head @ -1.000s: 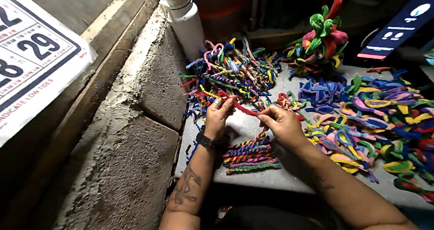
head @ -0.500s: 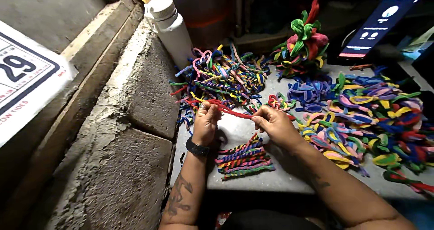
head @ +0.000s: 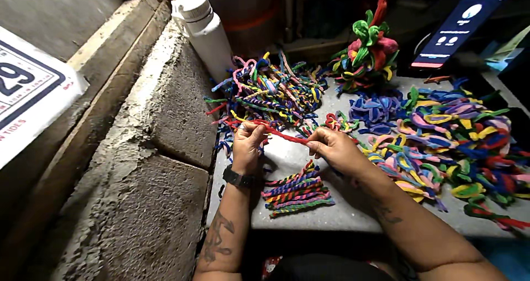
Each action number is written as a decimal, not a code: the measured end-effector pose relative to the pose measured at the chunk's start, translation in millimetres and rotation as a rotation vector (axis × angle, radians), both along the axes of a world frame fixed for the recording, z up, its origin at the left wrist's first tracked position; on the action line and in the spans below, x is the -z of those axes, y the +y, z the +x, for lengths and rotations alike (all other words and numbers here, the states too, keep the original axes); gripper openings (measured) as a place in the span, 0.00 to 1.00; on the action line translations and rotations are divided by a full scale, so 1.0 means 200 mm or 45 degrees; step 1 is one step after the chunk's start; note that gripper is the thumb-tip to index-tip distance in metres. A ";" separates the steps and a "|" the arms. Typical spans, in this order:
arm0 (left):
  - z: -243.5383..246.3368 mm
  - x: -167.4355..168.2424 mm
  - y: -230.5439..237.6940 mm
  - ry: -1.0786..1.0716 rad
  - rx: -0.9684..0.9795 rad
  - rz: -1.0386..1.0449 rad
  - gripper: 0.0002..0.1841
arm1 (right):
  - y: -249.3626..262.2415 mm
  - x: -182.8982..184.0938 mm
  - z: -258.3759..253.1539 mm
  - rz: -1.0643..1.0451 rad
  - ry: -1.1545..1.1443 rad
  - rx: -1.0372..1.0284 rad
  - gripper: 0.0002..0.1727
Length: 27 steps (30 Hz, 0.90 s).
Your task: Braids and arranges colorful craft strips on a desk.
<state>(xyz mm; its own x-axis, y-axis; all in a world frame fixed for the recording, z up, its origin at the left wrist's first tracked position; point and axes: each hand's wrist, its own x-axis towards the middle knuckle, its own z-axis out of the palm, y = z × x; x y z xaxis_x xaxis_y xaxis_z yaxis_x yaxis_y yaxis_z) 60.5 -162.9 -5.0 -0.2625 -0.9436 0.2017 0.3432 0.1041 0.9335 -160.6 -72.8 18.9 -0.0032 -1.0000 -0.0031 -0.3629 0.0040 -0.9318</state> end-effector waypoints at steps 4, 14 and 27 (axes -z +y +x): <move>0.00 -0.01 0.00 -0.010 0.008 0.018 0.11 | -0.01 0.00 0.00 0.052 0.004 0.016 0.06; 0.01 0.02 -0.01 -0.041 0.014 -0.006 0.09 | 0.00 0.01 0.00 0.035 0.184 -0.080 0.08; 0.00 0.02 0.00 -0.047 -0.047 -0.031 0.07 | 0.01 0.02 0.01 -0.010 0.437 -0.243 0.14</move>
<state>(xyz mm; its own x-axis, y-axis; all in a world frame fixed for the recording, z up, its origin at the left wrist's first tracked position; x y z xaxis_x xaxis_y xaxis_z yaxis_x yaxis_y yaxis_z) 61.3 -163.5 -8.8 -0.2350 -0.9478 0.2154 0.3043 0.1388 0.9424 -158.5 -71.5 14.4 0.1831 -0.9827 -0.0266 -0.6469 -0.1001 -0.7560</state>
